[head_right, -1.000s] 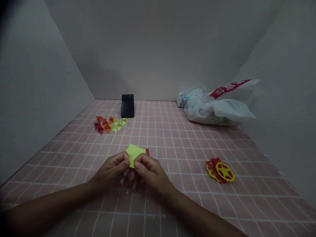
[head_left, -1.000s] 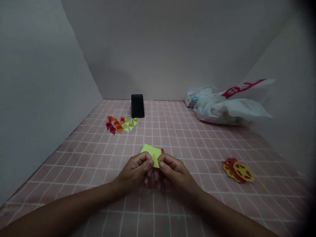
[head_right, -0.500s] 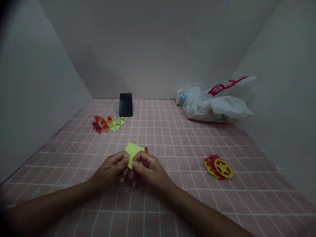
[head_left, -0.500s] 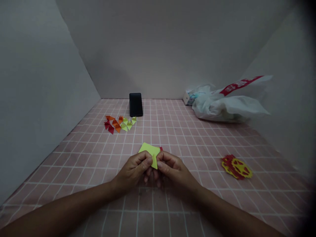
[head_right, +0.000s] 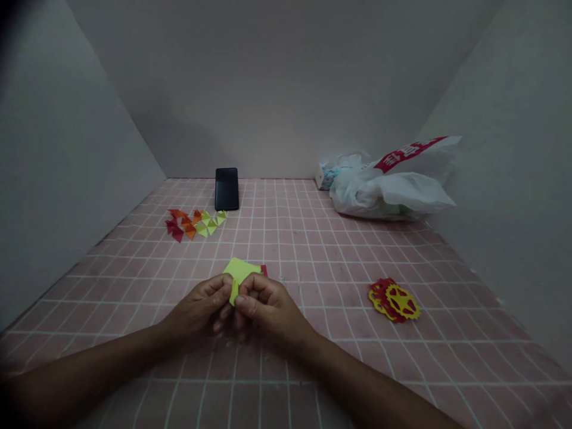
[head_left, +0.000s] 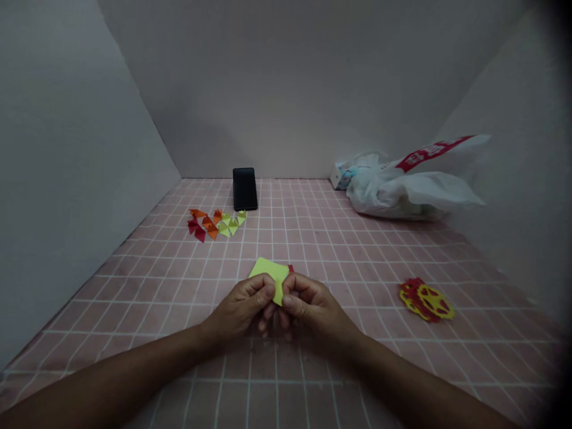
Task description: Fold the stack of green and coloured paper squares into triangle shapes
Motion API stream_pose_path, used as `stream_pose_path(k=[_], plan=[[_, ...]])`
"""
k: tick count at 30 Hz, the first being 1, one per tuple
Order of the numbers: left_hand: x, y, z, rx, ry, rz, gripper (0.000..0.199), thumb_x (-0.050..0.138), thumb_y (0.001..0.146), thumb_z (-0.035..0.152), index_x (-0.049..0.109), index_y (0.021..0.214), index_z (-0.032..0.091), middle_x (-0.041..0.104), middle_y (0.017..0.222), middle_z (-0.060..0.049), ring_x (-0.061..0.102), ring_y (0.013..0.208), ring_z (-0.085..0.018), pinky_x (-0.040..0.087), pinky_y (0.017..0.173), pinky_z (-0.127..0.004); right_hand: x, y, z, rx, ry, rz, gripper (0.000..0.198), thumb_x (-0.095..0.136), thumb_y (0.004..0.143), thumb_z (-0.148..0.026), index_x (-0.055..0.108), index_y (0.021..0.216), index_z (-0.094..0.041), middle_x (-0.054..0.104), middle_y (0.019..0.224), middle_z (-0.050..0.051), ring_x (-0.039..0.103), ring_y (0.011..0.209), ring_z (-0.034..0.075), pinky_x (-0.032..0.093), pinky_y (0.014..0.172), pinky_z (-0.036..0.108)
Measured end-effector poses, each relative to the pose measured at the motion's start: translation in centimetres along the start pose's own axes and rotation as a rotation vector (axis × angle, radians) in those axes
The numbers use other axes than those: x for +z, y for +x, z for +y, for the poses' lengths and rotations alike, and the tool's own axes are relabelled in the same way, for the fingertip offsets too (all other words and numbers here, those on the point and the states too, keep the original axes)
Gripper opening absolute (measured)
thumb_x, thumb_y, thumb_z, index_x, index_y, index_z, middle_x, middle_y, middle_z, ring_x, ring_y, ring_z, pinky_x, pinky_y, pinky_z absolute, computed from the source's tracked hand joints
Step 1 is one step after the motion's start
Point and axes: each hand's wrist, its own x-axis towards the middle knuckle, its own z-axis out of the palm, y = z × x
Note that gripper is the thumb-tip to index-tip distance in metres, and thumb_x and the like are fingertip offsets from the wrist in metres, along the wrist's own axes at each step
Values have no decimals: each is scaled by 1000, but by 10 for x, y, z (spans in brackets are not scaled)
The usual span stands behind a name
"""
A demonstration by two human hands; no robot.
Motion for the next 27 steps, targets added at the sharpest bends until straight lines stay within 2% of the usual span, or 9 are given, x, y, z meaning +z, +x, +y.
stream_pose_path(k=[8,15,18,21,24,27], plan=[[3,1,0,-14,-55,-22,40,59,85,54,47,73,18,48,49,7,46,41,-8,38,44,-18,6,-1,-6,5,-2,8,27,68,84,-36,47,80,-20,63,57,-3,64,53,14,43,48,23],[1,-2,6,61,326,91,36,55,89,45,50,68,16,48,54,5,41,49,-8,32,50,-20,6,-4,-10,-64,-319,147,21,64,86,-34,50,79,-19,56,66,-3,50,55,9,38,50,21],[1,-1,7,80,375,98,29,53,90,41,52,74,16,48,62,4,43,56,-10,34,54,-21,7,-5,-11,-88,-444,203,19,60,88,-30,50,76,-19,52,66,-3,46,56,9,36,51,21],[2,0,8,173,385,153,16,56,88,33,52,83,18,49,73,3,47,65,-11,38,61,-22,8,-6,-12,-80,-540,250,19,60,87,-28,50,73,-19,51,66,-2,45,57,10,35,51,22],[4,0,11,269,504,210,14,58,86,28,53,78,18,49,79,1,49,74,-14,40,68,-25,10,-6,-13,-75,-609,281,21,60,86,-27,48,71,-20,48,62,-3,41,54,10,32,49,22],[5,-2,13,239,564,195,17,55,87,29,56,76,17,51,77,0,49,74,-15,40,69,-26,10,-5,-14,-96,-656,307,22,60,85,-26,47,68,-20,46,61,-4,40,55,10,31,50,22]])
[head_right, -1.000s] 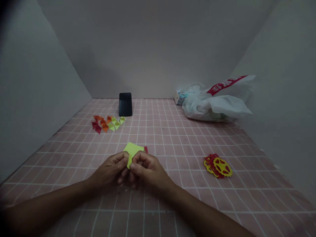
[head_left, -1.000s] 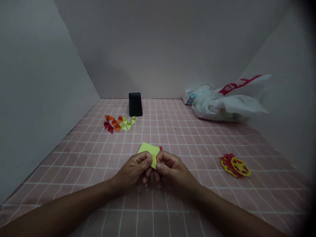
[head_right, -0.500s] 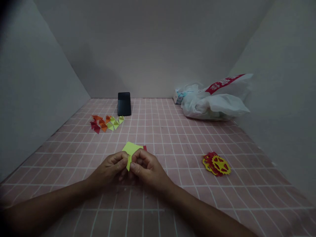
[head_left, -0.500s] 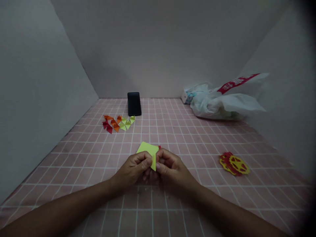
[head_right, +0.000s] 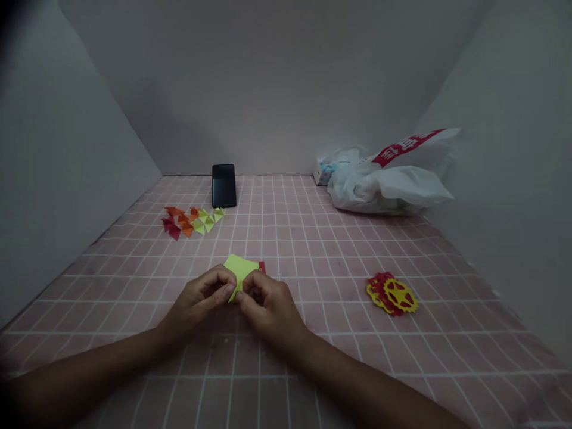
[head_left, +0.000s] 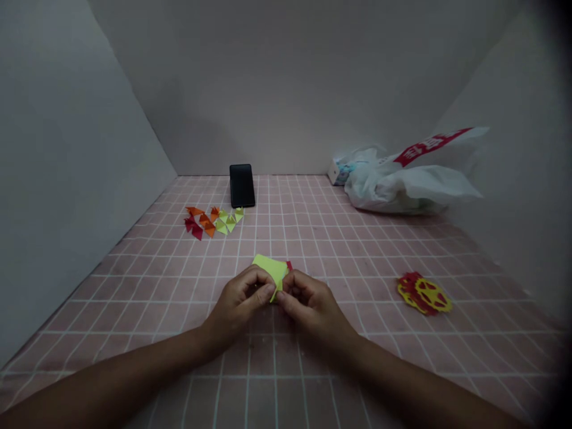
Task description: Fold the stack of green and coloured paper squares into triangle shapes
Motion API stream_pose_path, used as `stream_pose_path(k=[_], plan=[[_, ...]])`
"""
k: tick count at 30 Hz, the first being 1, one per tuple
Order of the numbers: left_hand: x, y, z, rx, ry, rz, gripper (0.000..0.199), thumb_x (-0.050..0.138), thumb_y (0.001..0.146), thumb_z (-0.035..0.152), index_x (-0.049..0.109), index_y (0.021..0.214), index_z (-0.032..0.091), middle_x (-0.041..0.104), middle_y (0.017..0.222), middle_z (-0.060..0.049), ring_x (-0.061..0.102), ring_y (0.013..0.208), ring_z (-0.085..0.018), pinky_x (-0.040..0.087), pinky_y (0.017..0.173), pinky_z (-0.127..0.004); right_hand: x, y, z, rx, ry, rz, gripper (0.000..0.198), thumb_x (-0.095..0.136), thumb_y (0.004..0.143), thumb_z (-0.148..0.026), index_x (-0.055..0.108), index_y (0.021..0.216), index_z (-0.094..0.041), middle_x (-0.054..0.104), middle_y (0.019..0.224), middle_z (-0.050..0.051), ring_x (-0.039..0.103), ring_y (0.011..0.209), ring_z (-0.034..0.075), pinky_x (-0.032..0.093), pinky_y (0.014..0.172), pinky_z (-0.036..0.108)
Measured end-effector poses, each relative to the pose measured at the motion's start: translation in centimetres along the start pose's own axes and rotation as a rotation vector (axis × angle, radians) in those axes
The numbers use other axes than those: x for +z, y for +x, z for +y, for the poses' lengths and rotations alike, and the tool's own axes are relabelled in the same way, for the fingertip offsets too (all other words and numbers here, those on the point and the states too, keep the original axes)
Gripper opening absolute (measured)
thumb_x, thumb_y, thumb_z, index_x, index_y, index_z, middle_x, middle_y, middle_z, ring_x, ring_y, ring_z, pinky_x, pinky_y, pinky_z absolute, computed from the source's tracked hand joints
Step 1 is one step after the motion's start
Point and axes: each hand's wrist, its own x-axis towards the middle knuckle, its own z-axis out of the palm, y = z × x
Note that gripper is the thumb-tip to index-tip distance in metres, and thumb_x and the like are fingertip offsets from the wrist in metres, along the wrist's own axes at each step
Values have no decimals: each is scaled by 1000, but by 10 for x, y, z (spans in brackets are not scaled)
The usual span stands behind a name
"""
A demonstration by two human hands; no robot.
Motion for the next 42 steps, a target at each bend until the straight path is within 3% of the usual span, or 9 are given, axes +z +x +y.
stream_pose_path(k=[5,23,42], plan=[[0,-2,0,-94,-66,-7,15,62,83,30,57,80,17,55,74,1,51,70,-14,41,65,-25,-1,1,-2,-27,-48,1,22,60,83,-25,47,67,-19,45,64,-3,39,59,11,31,52,23],[5,-6,-4,-58,-100,58,11,62,85,23,57,93,18,57,75,1,54,67,-12,45,62,-23,-1,1,-1,-9,70,-36,17,59,86,-26,51,74,-19,51,67,-2,45,58,10,36,51,23],[5,-5,-1,-82,-135,61,7,63,83,21,57,86,18,59,75,2,55,66,-10,46,61,-22,0,1,1,13,113,-30,15,59,86,-26,51,75,-20,50,67,-3,45,57,10,36,50,23]])
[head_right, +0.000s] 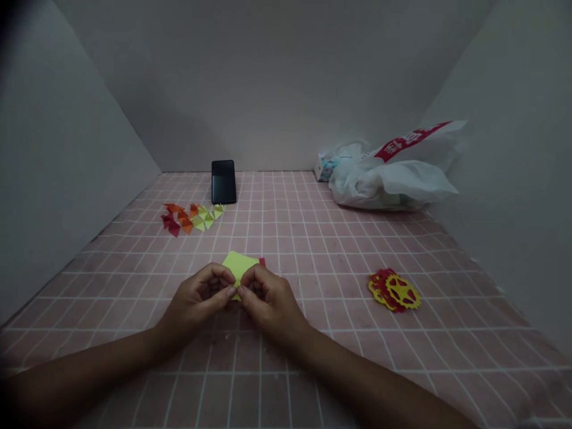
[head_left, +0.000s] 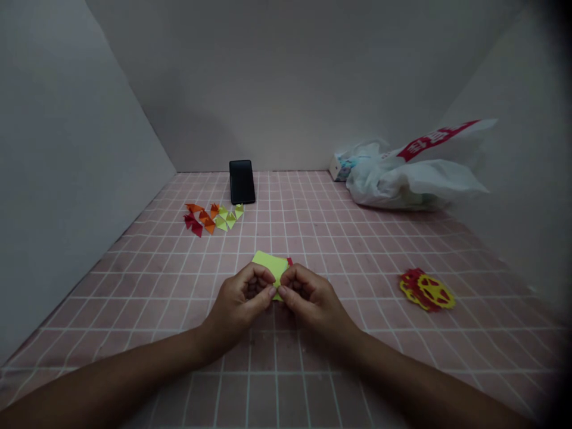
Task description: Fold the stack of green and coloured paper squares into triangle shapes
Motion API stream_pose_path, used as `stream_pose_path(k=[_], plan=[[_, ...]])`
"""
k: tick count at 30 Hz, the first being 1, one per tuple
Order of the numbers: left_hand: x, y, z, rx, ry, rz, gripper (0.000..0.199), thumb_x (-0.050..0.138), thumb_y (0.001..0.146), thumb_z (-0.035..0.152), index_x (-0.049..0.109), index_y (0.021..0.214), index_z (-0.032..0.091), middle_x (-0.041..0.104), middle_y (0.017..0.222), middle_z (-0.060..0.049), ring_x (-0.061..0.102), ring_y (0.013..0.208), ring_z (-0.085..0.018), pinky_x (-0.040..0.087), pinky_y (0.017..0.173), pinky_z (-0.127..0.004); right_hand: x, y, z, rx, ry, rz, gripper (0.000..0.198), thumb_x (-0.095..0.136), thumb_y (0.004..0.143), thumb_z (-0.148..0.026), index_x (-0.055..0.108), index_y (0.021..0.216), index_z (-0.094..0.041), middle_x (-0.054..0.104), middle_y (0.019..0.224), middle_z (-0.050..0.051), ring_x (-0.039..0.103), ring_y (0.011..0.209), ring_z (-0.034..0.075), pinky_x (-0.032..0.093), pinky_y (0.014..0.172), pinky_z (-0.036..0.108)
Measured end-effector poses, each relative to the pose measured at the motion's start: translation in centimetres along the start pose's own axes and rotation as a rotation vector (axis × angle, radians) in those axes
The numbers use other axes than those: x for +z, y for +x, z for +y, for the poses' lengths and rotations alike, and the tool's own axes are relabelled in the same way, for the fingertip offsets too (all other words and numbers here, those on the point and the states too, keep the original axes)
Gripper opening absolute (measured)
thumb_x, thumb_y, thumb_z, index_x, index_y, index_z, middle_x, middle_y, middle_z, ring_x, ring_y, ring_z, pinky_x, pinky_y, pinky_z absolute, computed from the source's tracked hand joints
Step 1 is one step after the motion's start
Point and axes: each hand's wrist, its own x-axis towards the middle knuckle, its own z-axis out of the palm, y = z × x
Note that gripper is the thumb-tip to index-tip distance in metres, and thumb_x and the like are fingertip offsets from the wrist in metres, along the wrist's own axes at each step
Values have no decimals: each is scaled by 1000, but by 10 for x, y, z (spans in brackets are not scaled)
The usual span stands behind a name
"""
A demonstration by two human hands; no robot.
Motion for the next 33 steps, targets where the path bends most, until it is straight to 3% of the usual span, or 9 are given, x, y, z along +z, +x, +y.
stream_pose_path(k=[6,13,19,33], plan=[[-1,0,0,35,34,-4,4,62,82,19,59,83,17,59,76,1,55,67,-11,45,62,-22,0,0,1,-26,-33,-6,14,58,87,-24,50,76,-19,50,67,-3,45,59,10,36,52,23],[0,1,1,6,3,-10,5,61,81,20,58,83,17,57,72,2,53,64,-10,45,60,-22,-1,0,5,-77,-48,4,8,55,87,-18,50,91,-22,50,65,-6,46,57,10,35,52,22],[-1,0,2,-35,-19,-3,7,62,80,22,57,82,17,57,73,2,54,64,-10,47,59,-21,0,0,1,-96,-69,-6,7,54,86,-17,53,81,-20,50,69,-4,47,60,10,37,56,24],[1,-1,3,-7,0,-13,5,61,81,20,57,81,17,57,71,3,54,63,-10,46,59,-21,1,-2,0,-129,-78,-10,9,55,86,-15,54,79,-20,51,70,-4,46,60,9,37,54,23]])
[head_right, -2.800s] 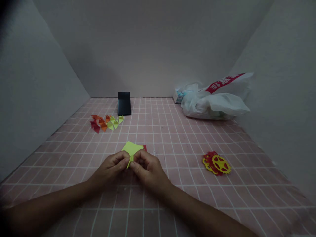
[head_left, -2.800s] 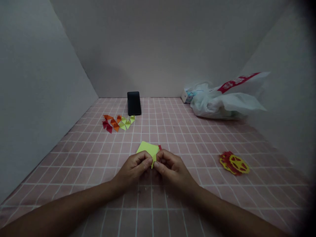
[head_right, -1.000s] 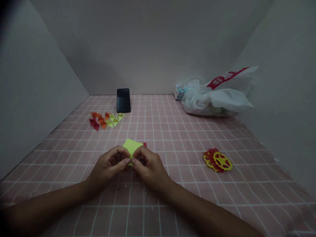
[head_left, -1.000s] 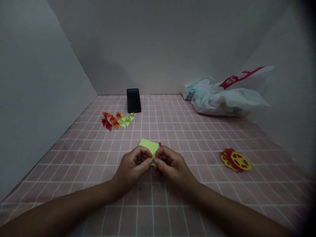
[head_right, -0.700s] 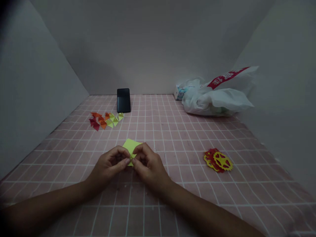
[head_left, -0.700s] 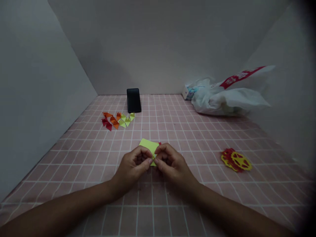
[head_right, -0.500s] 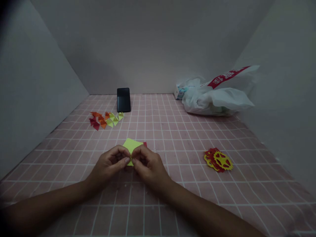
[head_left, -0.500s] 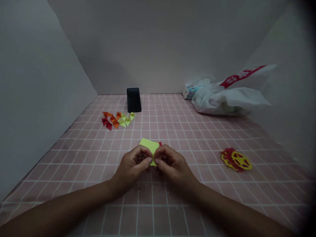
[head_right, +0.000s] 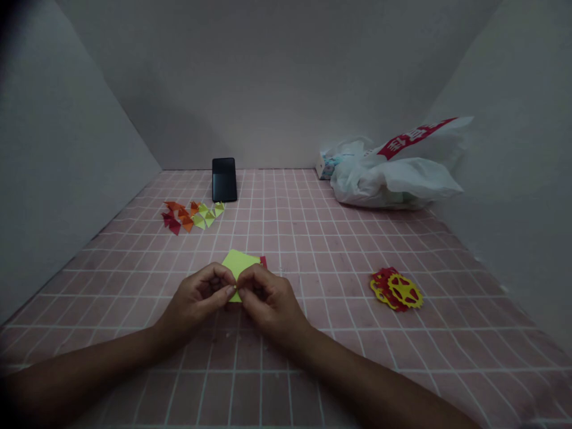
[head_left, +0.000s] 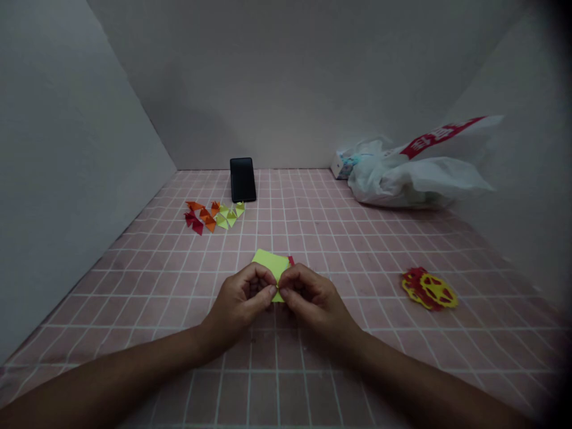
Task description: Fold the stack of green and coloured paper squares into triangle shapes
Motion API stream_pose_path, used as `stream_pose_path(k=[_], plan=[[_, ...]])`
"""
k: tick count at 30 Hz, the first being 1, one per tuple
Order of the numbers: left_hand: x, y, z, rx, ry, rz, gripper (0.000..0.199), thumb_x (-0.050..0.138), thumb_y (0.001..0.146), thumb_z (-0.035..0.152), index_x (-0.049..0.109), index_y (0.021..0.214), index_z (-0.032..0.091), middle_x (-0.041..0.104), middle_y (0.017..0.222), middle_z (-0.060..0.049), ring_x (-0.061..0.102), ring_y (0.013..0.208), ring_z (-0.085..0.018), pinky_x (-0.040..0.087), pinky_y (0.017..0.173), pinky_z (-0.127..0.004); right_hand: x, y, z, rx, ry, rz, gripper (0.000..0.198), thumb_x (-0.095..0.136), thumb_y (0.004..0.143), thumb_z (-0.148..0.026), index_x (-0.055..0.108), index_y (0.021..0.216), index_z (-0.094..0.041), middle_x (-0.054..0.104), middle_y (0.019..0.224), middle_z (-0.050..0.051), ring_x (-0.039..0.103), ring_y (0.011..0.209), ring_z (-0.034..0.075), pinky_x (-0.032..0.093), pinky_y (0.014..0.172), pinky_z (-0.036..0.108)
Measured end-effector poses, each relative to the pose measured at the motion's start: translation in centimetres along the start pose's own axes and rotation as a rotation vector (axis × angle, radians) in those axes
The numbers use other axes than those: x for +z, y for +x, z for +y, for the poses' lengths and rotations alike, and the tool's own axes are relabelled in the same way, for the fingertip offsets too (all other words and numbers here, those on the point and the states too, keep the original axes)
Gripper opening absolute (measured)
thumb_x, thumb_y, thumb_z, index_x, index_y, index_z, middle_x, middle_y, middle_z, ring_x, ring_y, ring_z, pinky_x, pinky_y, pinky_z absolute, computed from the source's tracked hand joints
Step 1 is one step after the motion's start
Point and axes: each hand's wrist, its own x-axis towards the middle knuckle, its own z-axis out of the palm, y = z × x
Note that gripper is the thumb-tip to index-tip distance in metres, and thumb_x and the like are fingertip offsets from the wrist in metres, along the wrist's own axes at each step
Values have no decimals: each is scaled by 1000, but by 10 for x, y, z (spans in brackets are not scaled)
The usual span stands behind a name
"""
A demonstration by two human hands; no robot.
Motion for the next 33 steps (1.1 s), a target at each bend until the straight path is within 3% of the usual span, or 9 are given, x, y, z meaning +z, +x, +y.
stream_pose_path(k=[11,19,33], plan=[[1,0,1,-21,-18,9,6,62,79,19,56,80,16,55,71,3,52,61,-9,43,58,-22,-1,0,4,-18,12,-24,8,54,87,-14,55,83,-21,52,71,-4,47,60,9,38,55,22],[-1,-2,0,44,26,-17,5,59,81,19,55,80,17,52,72,3,49,62,-10,41,59,-23,1,-2,2,17,37,-4,6,54,85,-16,54,82,-20,51,69,-4,46,58,9,37,52,22],[-1,-1,4,9,27,-4,7,60,81,23,56,83,17,54,74,2,50,67,-12,43,61,-23,-1,-4,0,-20,-82,-16,4,53,86,-17,54,86,-20,52,69,-3,48,59,11,38,54,24]])
